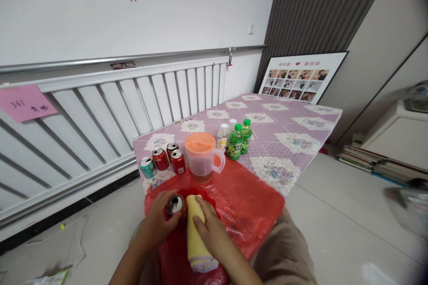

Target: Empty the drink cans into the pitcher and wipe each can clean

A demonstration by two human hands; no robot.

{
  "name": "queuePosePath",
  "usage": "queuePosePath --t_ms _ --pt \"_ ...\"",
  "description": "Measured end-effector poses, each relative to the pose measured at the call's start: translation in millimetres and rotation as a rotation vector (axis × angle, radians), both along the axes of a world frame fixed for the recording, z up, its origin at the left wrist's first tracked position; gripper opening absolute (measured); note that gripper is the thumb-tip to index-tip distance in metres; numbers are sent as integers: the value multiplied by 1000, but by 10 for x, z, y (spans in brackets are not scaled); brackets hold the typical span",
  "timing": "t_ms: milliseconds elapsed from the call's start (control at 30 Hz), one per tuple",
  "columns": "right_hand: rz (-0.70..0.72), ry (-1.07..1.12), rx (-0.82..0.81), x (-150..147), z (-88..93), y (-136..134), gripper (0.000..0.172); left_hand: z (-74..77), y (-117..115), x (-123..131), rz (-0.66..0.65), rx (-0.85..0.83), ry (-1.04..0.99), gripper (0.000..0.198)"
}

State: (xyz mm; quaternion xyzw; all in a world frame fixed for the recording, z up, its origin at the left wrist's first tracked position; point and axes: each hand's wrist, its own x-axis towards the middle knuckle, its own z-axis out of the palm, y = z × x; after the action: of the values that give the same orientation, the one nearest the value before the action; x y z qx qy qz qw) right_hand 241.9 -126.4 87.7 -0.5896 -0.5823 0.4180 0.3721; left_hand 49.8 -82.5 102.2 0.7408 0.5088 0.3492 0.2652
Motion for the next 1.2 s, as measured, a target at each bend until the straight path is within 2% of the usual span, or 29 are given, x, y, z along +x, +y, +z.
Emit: queuePosePath --t_ms 100,233,367,433,600,700,767,967,1067,1200 --pt "-4 72 -34 48 8 -18 61 65 16 -38 -94 -88 -38 56" --pt "-2 226 -12 93 162 -13 60 121 30 -53 -162 -177 -79 64" --pt "1 172 59 88 278 -1 56 134 34 -49 -217 -225 -131 68" --pt "5 105 64 74 231 1 55 135 38 -51 -229 -243 -149 70" --pt "13 24 3 63 -22 -20 58 152 60 -69 -253 -261 -173 70" --pt "4 17 -18 82 -55 -24 57 147 62 -81 -262 -266 -164 72" --pt "-10 18 -3 100 -6 -15 56 118 45 -87 -215 -244 -136 72" --pt "-22 10 119 108 212 13 56 -59 -68 -47 113 -59 5 69" --pt "5 -1 128 77 203 13 56 -98 -122 15 155 -42 30 66" --pt "31 -34 72 66 74 -9 56 -64 -145 50 137 -5 22 61"
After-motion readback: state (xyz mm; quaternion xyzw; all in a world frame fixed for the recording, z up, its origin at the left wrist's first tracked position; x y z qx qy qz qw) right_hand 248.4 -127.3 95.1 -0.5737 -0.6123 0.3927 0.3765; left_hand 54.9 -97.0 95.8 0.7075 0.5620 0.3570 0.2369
